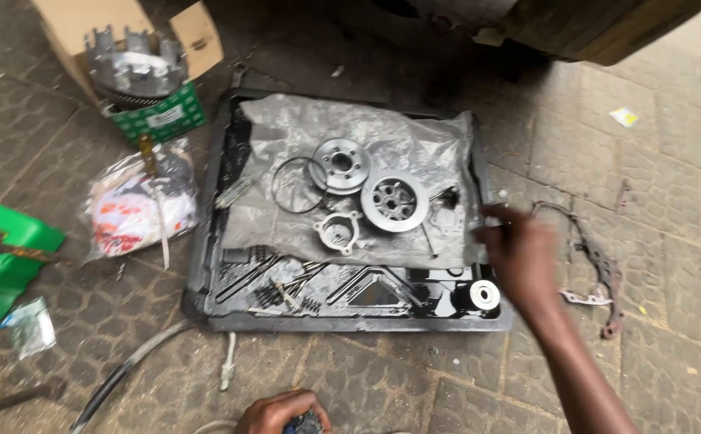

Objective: Cleaning and inspecting small automotive components with a rag.

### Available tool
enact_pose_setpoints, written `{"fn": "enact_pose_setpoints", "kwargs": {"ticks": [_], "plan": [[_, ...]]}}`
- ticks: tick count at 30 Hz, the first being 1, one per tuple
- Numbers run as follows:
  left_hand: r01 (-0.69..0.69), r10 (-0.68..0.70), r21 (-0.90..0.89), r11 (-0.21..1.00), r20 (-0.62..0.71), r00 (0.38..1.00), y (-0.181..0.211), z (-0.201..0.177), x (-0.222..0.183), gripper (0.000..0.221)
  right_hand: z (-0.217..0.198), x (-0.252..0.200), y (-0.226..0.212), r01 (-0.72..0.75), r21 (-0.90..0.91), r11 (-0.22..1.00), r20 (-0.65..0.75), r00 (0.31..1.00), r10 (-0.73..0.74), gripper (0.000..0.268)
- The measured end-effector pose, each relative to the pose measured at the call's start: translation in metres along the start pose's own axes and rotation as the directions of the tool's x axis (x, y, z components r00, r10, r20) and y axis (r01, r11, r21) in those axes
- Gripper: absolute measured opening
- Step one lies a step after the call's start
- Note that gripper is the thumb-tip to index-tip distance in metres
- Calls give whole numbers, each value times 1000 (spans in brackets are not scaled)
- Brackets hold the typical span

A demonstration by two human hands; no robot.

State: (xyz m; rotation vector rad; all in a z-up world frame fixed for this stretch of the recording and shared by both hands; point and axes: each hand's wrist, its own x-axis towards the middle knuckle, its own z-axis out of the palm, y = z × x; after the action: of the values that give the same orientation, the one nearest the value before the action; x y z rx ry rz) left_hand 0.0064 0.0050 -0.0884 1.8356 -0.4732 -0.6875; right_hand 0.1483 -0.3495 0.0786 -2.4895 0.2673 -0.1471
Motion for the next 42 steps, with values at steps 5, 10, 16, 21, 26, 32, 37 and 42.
{"fn": "enact_pose_setpoints", "kwargs": {"ticks": [5, 10, 16, 21, 26, 32, 37, 42], "plan": [[13, -21, -69, 998, -121, 992, 1, 7, -10, 22, -1, -57, -3, -11, 361, 932, -184, 979, 83, 19], [16, -205, -695, 719, -190, 960, 16, 6, -6, 48, 70, -148, 1, -333, 566, 754, 394, 913, 107, 24], [173, -225, -663, 729, 7, 974, 25, 9, -2, 69, 146, -208, -10, 271, 840, 471, -29, 888, -460, 38], [203, -322, -554, 807, -125, 939, 55, -10, -13, 40, 143, -194, 39, -171, 713, 680, 373, 914, -161, 10], [191, -263, -331, 924, -189, 946, 66, 6, -25, 20, 133, -208, -10, -517, 554, 653, 693, 721, -17, 26], [-4, 36, 111, 994, -282, 959, 121, -58, -11, 39, 141, -199, 85, -439, 537, 720, 544, 833, 101, 40], [215, 36, 412, 885, -523, 852, 81, -133, 31, 10, 118, -183, 62, -384, 685, 619, 377, 914, 150, 23], [214, 65, 555, 804, -439, 896, 74, -144, 53, 22, 116, -187, 51, -423, 682, 597, 430, 892, 141, 33]]}}
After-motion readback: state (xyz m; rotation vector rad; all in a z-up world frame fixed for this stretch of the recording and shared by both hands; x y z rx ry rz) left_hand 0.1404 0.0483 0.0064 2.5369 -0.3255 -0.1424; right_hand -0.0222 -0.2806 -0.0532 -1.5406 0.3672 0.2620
